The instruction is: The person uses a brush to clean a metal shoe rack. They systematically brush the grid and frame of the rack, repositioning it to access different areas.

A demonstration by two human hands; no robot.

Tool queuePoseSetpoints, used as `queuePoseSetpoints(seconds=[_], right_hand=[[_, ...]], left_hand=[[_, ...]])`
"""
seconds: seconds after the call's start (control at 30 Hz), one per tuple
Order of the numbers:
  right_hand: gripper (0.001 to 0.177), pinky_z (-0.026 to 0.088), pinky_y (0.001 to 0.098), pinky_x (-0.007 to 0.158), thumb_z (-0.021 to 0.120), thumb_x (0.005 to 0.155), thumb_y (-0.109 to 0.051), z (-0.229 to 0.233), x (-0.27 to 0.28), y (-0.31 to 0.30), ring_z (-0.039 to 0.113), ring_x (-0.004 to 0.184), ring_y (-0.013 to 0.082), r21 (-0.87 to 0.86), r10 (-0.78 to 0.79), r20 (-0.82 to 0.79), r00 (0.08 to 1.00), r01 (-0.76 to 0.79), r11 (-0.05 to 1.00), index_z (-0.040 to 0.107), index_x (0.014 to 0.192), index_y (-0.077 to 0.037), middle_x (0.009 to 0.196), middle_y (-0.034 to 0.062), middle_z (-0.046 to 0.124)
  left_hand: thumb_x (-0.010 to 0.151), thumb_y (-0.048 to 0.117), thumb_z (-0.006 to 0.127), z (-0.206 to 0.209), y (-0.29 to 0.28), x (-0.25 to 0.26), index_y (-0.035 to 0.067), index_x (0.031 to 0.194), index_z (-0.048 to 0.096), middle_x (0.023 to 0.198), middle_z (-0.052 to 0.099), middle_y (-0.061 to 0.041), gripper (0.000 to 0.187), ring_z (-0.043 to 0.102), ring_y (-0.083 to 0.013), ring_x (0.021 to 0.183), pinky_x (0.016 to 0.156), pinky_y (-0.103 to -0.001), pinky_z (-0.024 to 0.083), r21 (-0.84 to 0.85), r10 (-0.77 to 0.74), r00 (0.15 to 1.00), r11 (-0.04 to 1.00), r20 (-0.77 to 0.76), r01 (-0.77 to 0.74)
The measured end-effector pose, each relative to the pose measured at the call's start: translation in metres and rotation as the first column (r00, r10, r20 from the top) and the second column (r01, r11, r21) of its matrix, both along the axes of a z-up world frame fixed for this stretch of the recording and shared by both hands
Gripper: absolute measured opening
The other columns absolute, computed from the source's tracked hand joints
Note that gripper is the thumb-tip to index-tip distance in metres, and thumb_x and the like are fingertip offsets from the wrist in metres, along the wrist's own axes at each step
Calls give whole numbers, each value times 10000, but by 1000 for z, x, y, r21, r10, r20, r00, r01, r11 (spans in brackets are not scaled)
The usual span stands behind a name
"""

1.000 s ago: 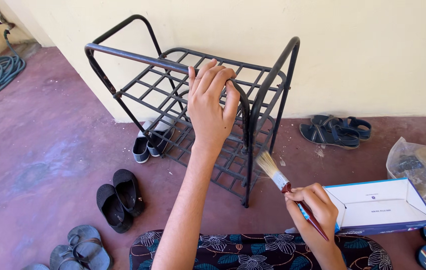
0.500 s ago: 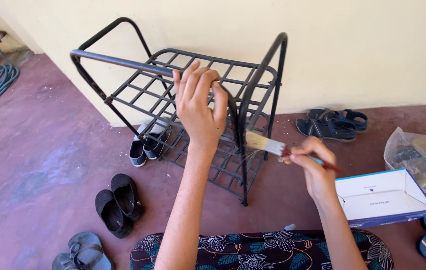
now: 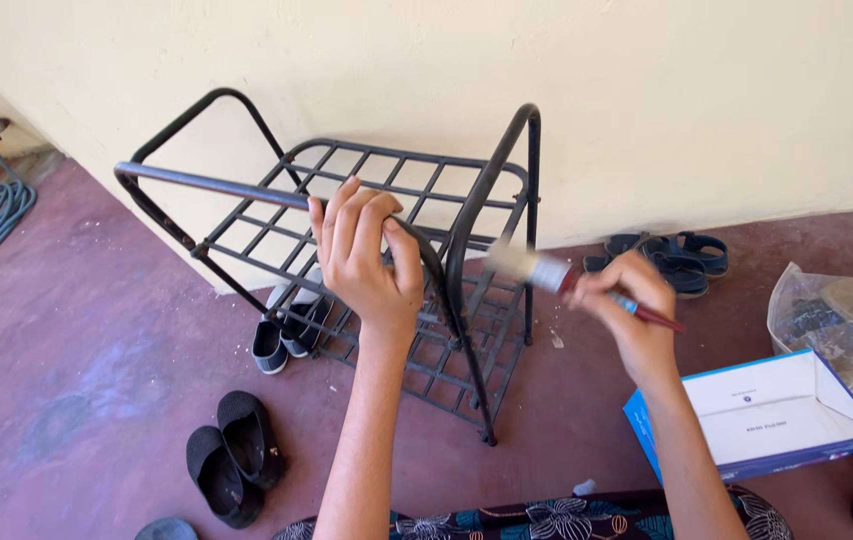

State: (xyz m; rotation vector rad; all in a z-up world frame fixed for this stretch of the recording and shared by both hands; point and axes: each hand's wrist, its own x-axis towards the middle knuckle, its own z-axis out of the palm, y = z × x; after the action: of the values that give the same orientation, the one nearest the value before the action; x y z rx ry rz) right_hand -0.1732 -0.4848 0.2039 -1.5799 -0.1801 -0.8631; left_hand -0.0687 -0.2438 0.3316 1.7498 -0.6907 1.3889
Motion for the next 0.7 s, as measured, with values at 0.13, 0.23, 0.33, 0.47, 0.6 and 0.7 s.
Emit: queuePoseSetpoints(seconds=[0.13, 0.23, 0.33, 0.47, 0.6, 0.7], right_hand=[[120, 624, 309, 742, 708, 843, 76, -19, 34, -13, 722, 790, 189, 124, 252, 15, 968, -252, 960, 644, 790, -10, 855, 71, 605], [121, 615, 311, 851, 665, 903, 86, -41, 58, -13, 729, 895, 208, 297, 10, 129, 992, -48, 954, 630, 875, -27, 944, 89, 627], [138, 621, 325, 880, 639, 921, 82, -61, 70, 2, 738, 922, 216, 546, -82, 182, 980, -31, 837, 601, 891, -48, 972, 116, 683], [134, 600, 336, 815, 629, 945, 63, -91, 45, 22, 727, 854, 245, 716, 50, 177, 983, -163, 678, 575, 875, -37, 918, 152, 683], [73, 607, 351, 793, 616, 915, 27, -93, 40, 23, 728, 838, 257, 732, 147, 167, 975, -222, 644, 596, 879, -32, 883, 143, 677], [107, 602, 338, 888, 640, 950, 0, -82, 49, 22, 719, 917, 211, 757, -31, 216, 976, -147, 637, 577, 892, -63, 945, 83, 667]], left_hand=[[939, 124, 495, -2, -2, 7, 85, 919, 703, 1030, 721, -60, 213, 662, -311, 1236, 1232, -567, 336, 0, 41, 999, 999, 36, -41], [940, 131, 480, -3, -5, 8, 63, 922, 704, 1019, 713, -74, 235, 665, -317, 1238, 1246, -566, 332, -19, 45, 999, 999, 25, -44], [924, 117, 470, -2, -11, 7, 51, 909, 709, 1004, 719, -71, 248, 656, -345, 1250, 1260, -566, 316, -66, 19, 999, 998, 29, -17], [916, 106, 457, -2, -19, 5, 37, 896, 698, 997, 711, -83, 251, 664, -347, 1237, 1272, -573, 303, -108, 17, 1000, 994, 12, -16], [915, 104, 456, -1, -19, 2, 33, 906, 696, 1004, 710, -94, 250, 660, -355, 1232, 1275, -577, 296, -96, 8, 1000, 995, -1, -8], [916, 100, 454, -2, -19, 2, 35, 909, 706, 990, 712, -87, 260, 668, -351, 1220, 1281, -583, 288, -89, 20, 1000, 996, -9, -20]])
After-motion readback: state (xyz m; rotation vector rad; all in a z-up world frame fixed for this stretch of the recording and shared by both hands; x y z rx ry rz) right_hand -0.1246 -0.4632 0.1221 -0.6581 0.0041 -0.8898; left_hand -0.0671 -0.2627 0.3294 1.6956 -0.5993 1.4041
